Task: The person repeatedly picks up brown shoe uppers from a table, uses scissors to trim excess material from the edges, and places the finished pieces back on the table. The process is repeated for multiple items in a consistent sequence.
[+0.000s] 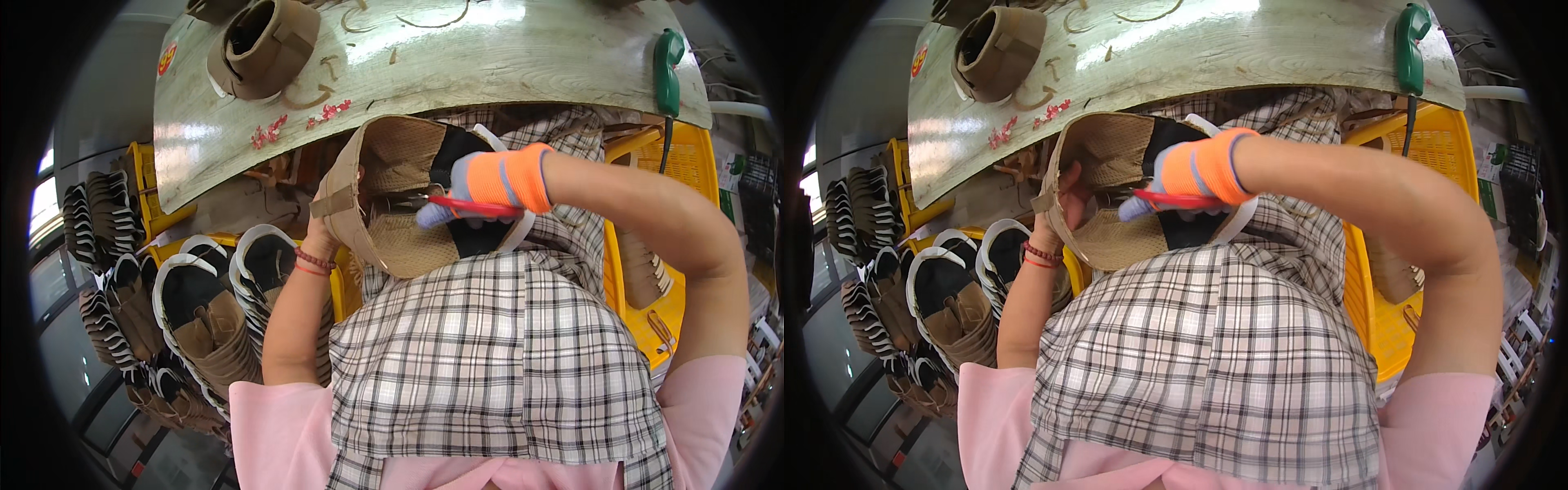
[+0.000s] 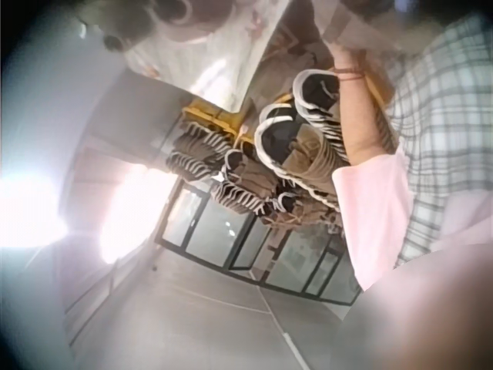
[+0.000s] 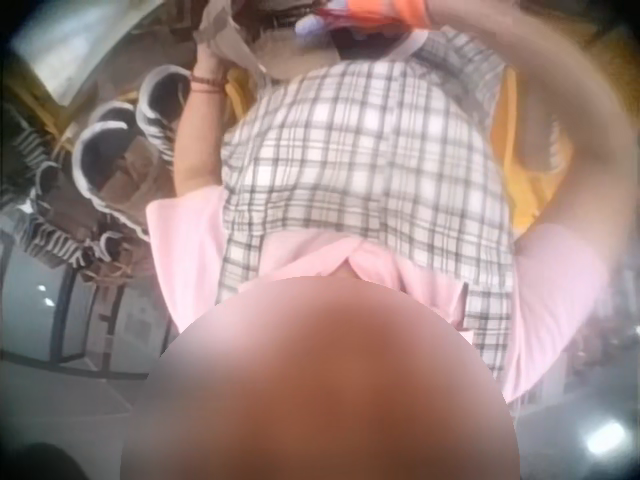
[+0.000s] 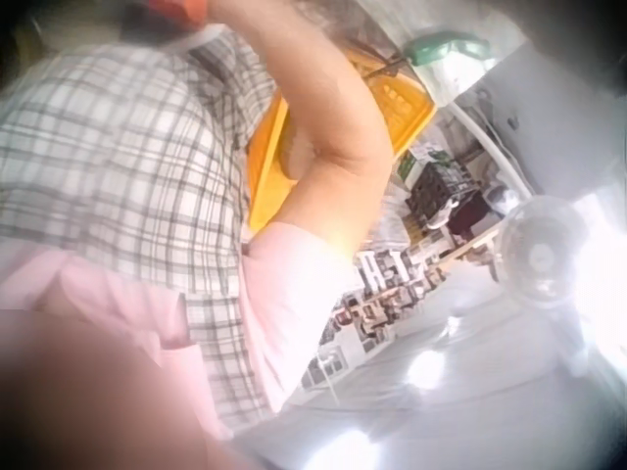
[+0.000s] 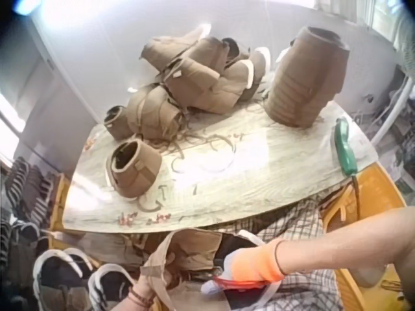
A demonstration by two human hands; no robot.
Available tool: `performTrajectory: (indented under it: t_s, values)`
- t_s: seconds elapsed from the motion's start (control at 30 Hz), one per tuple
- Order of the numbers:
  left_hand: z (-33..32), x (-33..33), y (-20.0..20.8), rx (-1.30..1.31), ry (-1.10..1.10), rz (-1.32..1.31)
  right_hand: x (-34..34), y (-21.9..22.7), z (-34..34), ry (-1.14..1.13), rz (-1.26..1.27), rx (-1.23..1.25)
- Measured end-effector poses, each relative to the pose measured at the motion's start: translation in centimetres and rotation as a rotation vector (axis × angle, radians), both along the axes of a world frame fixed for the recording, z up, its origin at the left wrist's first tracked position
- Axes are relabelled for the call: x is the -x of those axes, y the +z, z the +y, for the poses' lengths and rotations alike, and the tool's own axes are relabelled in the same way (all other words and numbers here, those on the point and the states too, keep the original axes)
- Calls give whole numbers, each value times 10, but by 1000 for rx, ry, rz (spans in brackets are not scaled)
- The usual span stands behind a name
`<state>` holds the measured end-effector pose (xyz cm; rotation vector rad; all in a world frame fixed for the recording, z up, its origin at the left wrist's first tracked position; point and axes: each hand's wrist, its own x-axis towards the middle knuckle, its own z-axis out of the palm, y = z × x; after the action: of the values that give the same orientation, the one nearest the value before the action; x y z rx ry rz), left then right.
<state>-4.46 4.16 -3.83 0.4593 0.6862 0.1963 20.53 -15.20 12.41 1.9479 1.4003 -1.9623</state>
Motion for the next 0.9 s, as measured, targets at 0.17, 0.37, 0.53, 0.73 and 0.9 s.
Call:
performTrajectory:
  t_s: [0.17, 0.37, 0.53, 0.73, 0.9]
  values:
    - [-4, 1, -7, -301, -84, 7, -9, 23, -28, 69, -373, -197]
    - [-14, -10, -6, -150, -20, 19, -11, 1, -29, 84, -828, -789]
    - [-19, -17, 7, 120, 82, -32, -6, -17, -20, 164, -984, -793]
    - [-15, -16, -3, 216, 36, -38, -29, -28, -56, -197, -879, -827]
    - [-22, -17, -12, -11, 8, -13, -31, -40, -93, -288, -798, -891]
